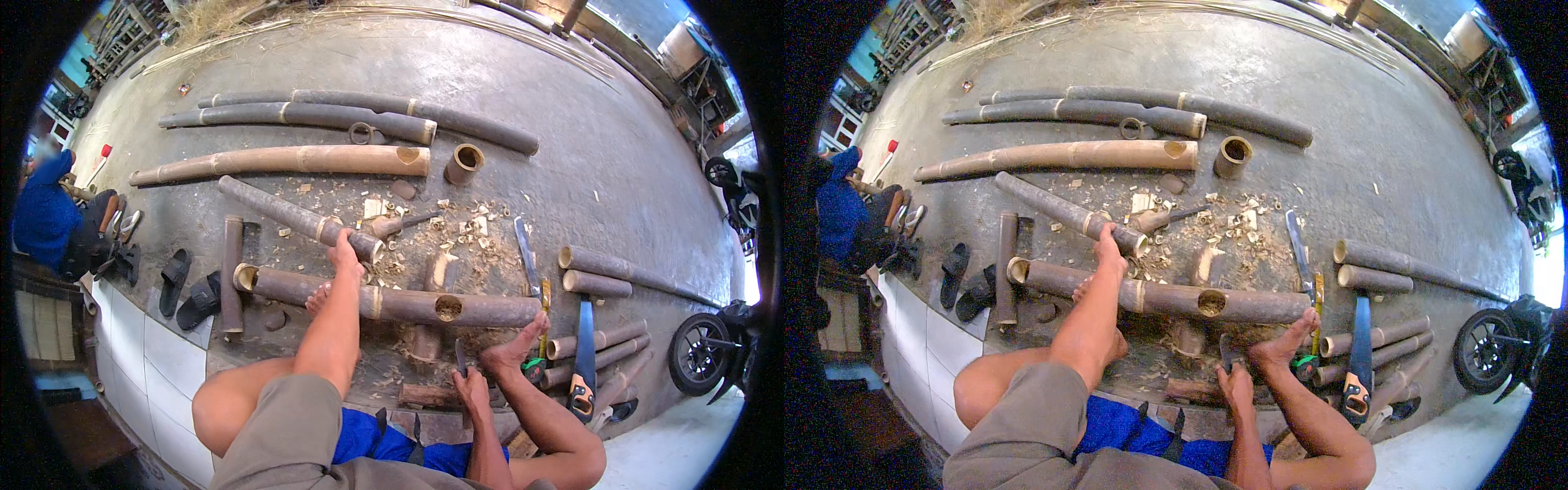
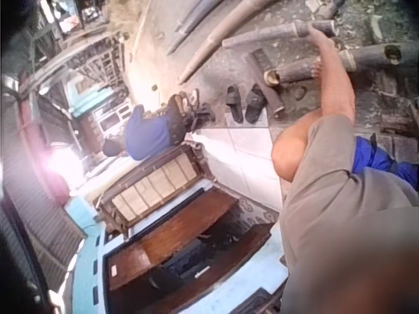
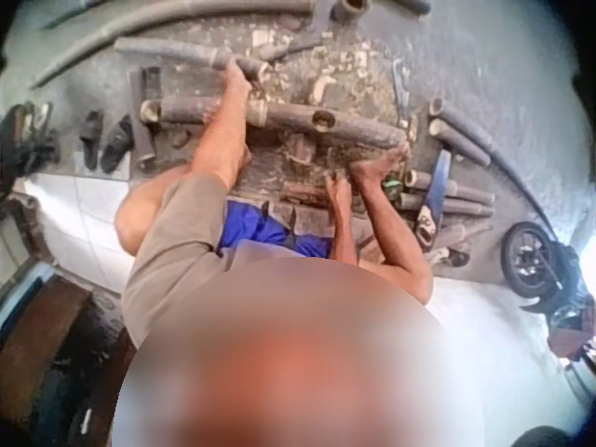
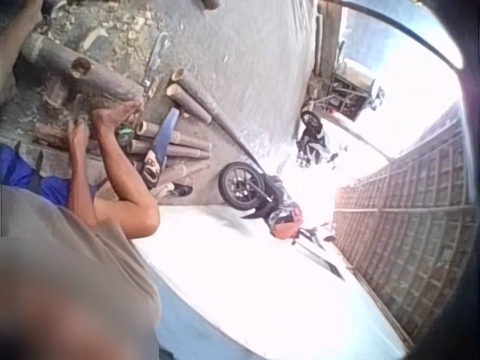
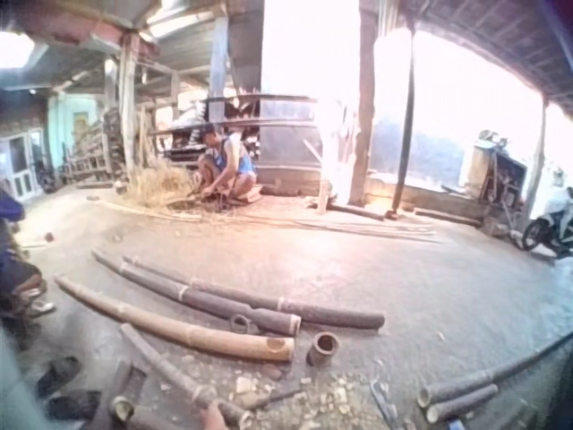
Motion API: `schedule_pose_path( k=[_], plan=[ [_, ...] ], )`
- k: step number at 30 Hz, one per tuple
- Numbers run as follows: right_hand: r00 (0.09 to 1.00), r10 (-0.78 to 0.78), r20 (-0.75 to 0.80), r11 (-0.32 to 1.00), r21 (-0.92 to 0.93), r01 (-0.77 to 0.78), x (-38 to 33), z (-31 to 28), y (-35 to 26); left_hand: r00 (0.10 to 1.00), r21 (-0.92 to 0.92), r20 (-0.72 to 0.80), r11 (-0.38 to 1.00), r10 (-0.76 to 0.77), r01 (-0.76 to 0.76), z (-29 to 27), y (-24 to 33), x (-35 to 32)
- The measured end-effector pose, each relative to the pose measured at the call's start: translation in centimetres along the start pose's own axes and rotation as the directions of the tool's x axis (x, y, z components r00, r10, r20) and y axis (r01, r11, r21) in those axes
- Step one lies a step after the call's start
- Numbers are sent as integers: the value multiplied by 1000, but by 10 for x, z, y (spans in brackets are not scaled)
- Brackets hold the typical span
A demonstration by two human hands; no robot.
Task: The person measures a bamboo pole with a tape measure, then uses a knife to cut and carve it. They use a wooden mallet to drive a smaller bamboo piece into the pole and continue carving the interior with a curved blade.
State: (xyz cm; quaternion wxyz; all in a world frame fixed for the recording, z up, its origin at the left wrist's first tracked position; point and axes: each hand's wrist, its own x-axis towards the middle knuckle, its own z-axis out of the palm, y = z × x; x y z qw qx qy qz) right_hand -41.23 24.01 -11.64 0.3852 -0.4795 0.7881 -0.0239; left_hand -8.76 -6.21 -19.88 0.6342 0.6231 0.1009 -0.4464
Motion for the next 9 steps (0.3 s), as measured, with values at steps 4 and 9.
schedule_pose_path(
  k=[4, 9],
  plan=[
    [997, -67, -24, 997, -38, 66, 11, 5, 5, 1000, -220, -25, 976, 4, -10, -3, 31, -34],
    [998, -42, -45, 997, -67, 39, 17, 12, 12, 966, -207, 98, 954, 240, -216, -13, 45, -92]
  ],
)
